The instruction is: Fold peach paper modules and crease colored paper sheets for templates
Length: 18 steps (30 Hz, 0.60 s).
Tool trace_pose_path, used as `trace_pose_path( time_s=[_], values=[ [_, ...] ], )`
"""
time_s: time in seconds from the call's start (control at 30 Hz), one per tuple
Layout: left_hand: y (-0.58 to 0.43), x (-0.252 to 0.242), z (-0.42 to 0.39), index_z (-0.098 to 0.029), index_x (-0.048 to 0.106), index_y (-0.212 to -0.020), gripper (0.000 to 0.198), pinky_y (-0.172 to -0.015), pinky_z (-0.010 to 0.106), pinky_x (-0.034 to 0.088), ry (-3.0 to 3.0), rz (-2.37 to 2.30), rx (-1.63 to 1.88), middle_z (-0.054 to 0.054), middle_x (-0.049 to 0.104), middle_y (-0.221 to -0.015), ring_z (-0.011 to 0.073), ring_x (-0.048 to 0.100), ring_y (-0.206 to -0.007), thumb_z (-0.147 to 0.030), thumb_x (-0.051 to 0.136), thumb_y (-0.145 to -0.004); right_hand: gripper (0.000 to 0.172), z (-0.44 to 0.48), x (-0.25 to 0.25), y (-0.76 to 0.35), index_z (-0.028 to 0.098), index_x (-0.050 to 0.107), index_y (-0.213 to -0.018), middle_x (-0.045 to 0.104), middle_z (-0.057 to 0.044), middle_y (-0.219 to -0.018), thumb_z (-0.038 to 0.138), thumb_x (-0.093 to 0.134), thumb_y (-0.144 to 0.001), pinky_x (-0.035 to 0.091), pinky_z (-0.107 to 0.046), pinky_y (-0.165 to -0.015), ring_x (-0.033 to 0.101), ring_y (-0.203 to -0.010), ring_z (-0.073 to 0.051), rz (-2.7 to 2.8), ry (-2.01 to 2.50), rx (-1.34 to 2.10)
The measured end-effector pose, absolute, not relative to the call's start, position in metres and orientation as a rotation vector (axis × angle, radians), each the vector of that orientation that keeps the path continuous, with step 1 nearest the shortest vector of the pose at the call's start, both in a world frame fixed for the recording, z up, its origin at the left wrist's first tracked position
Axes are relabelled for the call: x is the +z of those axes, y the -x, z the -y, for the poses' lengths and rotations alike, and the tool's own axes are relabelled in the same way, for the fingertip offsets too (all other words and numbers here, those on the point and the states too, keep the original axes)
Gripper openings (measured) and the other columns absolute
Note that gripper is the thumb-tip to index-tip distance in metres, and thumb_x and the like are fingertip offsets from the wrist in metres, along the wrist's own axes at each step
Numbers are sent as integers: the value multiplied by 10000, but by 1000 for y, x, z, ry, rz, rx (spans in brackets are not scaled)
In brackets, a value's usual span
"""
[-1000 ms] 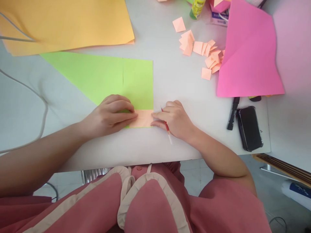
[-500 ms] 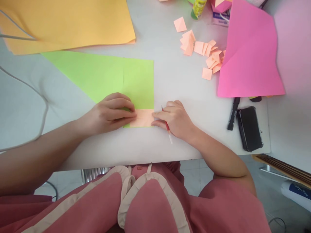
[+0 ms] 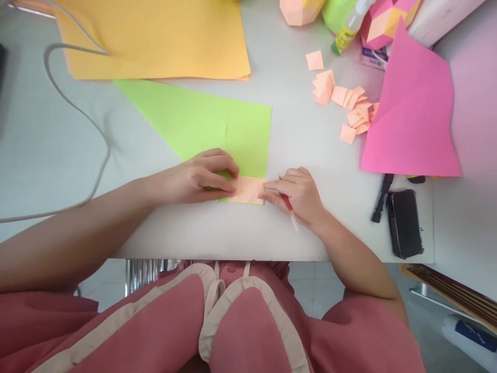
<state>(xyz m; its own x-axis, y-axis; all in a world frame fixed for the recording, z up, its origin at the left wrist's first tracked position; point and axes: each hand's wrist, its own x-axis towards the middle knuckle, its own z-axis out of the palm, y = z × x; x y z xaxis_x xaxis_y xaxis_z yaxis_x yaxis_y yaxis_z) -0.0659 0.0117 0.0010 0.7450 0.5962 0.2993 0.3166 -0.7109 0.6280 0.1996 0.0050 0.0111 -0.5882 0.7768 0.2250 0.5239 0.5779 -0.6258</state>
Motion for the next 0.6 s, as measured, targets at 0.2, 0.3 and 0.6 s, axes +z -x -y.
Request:
trace_pose_path(
  time_s=[0.2, 0.3, 0.6],
  values=[
    [68, -3, -13, -194, 706, -699, 285, -853, 350, 460, -2406, -671, 666, 101, 627, -945, 203, 534, -924, -252, 529, -916, 439, 24, 37, -164, 221, 612, -1061, 505, 28, -625, 533, 313, -983, 410, -276, -527, 476, -533, -114, 1864, 1043, 1486],
    [68, -5, -13, -201, 714, -717, 281, -863, 358, 453, -2415, -673, 663, 101, 626, -947, 209, 531, -930, -266, 529, -918, 180, 32, 38, -143, 210, 542, -858, 512, 46, -620, 364, 505, -942, 393, -236, -484, 471, -516, -91, 1870, 1114, 1579],
    [68, -9, -12, -193, 681, -703, 261, -870, 349, 410, -2391, -694, 691, 88, 618, -979, 210, 516, -967, -246, 542, -918, 80, 30, 20, -142, 194, 632, -873, 664, -37, -754, 183, 557, -846, 440, -226, -463, 577, -564, -105, 2116, 1060, 1284]
  ],
)
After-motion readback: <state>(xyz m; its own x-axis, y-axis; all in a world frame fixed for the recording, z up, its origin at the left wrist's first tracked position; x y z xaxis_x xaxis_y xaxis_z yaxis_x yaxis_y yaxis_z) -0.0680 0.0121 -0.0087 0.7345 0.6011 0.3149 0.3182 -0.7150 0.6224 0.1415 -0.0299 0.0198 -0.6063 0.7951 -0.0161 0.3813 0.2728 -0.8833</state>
